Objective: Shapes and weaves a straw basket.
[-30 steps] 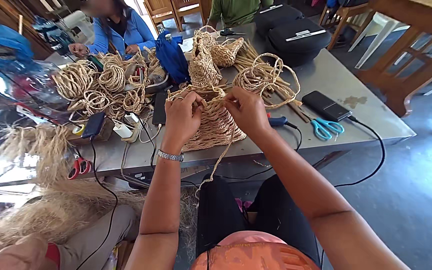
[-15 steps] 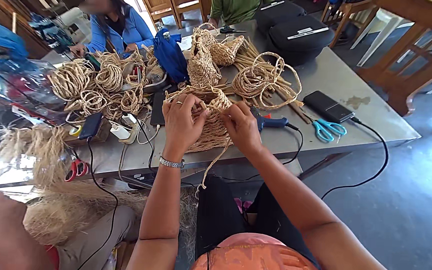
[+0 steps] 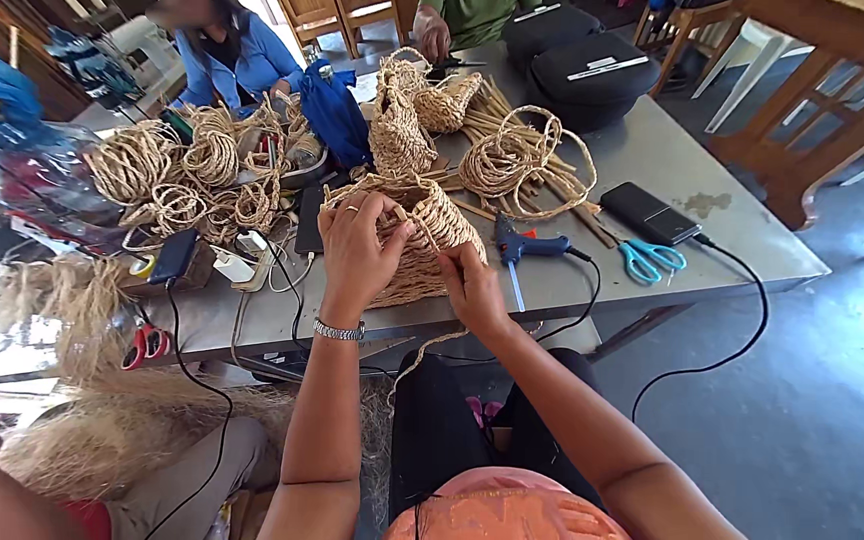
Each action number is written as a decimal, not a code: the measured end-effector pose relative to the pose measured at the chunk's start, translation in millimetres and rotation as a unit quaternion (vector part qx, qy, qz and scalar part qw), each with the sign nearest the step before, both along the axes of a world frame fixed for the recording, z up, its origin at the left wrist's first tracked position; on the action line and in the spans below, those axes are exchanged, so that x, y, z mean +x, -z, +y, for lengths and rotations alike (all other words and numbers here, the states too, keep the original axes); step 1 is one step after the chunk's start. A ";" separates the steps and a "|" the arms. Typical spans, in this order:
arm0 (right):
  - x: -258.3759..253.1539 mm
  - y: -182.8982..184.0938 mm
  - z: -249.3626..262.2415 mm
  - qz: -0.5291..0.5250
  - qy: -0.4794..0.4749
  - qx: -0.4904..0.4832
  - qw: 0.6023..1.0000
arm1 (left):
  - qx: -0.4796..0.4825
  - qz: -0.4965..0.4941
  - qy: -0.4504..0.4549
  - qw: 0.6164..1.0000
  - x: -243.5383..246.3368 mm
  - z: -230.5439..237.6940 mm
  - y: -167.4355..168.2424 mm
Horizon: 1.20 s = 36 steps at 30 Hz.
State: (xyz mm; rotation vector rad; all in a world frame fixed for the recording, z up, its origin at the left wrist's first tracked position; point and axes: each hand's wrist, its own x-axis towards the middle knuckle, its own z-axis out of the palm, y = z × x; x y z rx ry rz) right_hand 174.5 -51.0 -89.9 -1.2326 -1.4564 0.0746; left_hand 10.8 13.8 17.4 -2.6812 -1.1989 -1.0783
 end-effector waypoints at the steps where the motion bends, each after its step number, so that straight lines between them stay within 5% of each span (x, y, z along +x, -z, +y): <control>1: -0.9 0.6 0.4 0.000 0.003 -0.001 1.000 | 0.000 -0.001 0.001 1.000 0.0 -0.1 0.0; 31: -7.3 13.9 0.9 -0.016 0.005 0.008 1.000 | 0.032 -0.005 -0.018 0.999 2.7 8.3 5.5; 36: -5.9 21.8 2.5 -0.012 0.002 0.018 1.000 | -0.103 0.005 0.089 0.991 -11.6 14.4 -23.8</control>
